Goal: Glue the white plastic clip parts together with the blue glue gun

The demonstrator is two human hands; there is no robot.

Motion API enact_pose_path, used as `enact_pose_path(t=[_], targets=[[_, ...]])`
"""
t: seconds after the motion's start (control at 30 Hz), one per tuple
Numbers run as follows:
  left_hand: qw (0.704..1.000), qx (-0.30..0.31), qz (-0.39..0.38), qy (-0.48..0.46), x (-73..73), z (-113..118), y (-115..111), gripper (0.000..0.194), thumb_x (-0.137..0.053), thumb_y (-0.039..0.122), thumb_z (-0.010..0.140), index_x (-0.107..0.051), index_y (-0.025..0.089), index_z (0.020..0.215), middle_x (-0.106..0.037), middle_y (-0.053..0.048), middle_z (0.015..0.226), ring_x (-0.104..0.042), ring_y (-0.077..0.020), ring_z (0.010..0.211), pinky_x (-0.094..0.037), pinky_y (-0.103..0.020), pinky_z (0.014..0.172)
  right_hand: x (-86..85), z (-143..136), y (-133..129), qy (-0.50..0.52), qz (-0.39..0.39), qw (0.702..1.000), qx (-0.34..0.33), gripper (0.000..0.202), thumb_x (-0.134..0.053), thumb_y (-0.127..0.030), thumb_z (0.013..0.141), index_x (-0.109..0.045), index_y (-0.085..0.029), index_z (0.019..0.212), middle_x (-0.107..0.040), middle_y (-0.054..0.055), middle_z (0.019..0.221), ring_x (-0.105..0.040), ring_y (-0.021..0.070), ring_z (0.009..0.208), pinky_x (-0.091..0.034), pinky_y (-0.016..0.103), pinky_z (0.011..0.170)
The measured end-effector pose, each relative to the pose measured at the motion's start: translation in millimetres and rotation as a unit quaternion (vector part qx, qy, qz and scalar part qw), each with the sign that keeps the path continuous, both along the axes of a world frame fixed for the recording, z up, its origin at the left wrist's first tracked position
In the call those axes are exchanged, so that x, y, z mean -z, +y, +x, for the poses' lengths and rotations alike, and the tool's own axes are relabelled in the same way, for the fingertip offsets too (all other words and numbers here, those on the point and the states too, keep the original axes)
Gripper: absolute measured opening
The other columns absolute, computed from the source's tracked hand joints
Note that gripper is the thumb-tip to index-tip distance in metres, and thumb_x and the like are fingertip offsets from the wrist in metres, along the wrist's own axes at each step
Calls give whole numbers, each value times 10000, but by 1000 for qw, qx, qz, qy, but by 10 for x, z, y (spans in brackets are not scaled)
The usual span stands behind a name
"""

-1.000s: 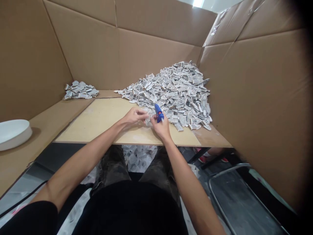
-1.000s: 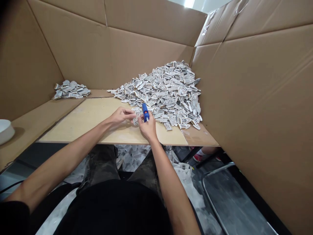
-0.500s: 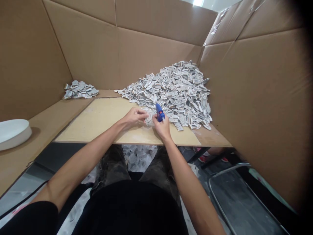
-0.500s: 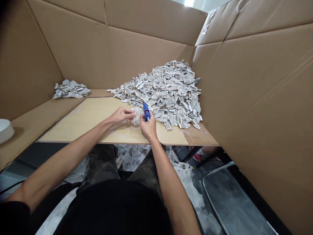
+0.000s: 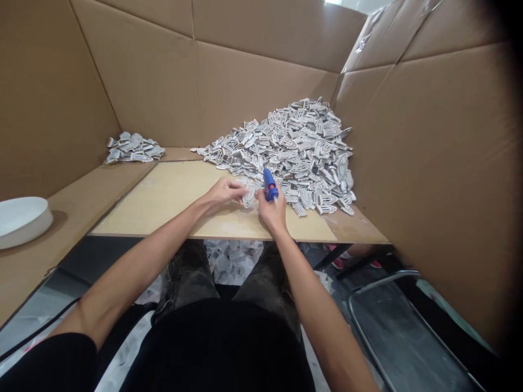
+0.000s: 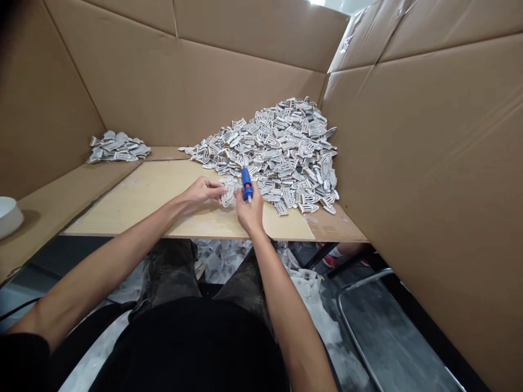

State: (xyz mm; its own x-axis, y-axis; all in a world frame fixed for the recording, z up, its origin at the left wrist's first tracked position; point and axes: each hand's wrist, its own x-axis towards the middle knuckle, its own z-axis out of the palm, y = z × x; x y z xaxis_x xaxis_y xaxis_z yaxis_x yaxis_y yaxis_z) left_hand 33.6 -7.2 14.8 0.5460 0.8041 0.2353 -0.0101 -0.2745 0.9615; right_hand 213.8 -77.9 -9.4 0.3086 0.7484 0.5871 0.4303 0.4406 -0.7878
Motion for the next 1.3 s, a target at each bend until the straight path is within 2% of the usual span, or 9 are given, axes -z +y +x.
enact_pose_path(t=[0.33,0.57,0.77,0.97,1.17,1.3], targets=[[1000,11,-5,-12,-10,4,-6,432,-913,533,744,-781,122,755,-710,-69,730,-645,-143,632,-555,-281,652,-35,-12,5,-20,-7,1000,7,214,-616,-462,910,-549,-259,902,-590,-15,771,-515,190,707,-464,324,720],[1000,6,-2,-18,49,-14,53,408,-901,516,777,-799,120,790,-729,-88,756,-659,-154,649,-556,-285,650,-65,-20,-1,8,-10,1000,-28,203,-633,-440,863,-571,-249,893,-619,-3,782,-564,198,754,-512,327,756],[1000,3,-18,-20,51,10,63,461,-930,544,733,-807,107,814,-741,-96,757,-676,-160,647,-564,-278,628,-30,2,60,20,-20,998,-51,211,-665,-425,825,-629,-227,890,-692,33,835,-629,209,776,-550,359,815],[1000,0,-11,-2,17,36,-2,501,-972,552,671,-781,101,778,-726,-86,727,-666,-162,607,-547,-278,580,-13,-7,64,9,-22,997,-71,253,-699,-466,830,-642,-226,887,-707,44,835,-638,213,763,-560,358,781],[1000,6,-26,-6,7,25,-26,380,-964,433,695,-781,106,760,-711,-84,692,-645,-154,599,-502,-271,577,-7,-4,77,3,-23,998,-65,260,-698,-474,826,-640,-225,877,-700,41,821,-635,217,766,-557,361,778],[999,13,-43,-9,36,21,-11,272,-914,329,724,-821,105,845,-731,-90,738,-634,-138,615,-467,-253,574,-15,0,75,4,-29,998,-56,232,-679,-441,828,-656,-214,868,-713,48,823,-643,219,769,-557,360,780]])
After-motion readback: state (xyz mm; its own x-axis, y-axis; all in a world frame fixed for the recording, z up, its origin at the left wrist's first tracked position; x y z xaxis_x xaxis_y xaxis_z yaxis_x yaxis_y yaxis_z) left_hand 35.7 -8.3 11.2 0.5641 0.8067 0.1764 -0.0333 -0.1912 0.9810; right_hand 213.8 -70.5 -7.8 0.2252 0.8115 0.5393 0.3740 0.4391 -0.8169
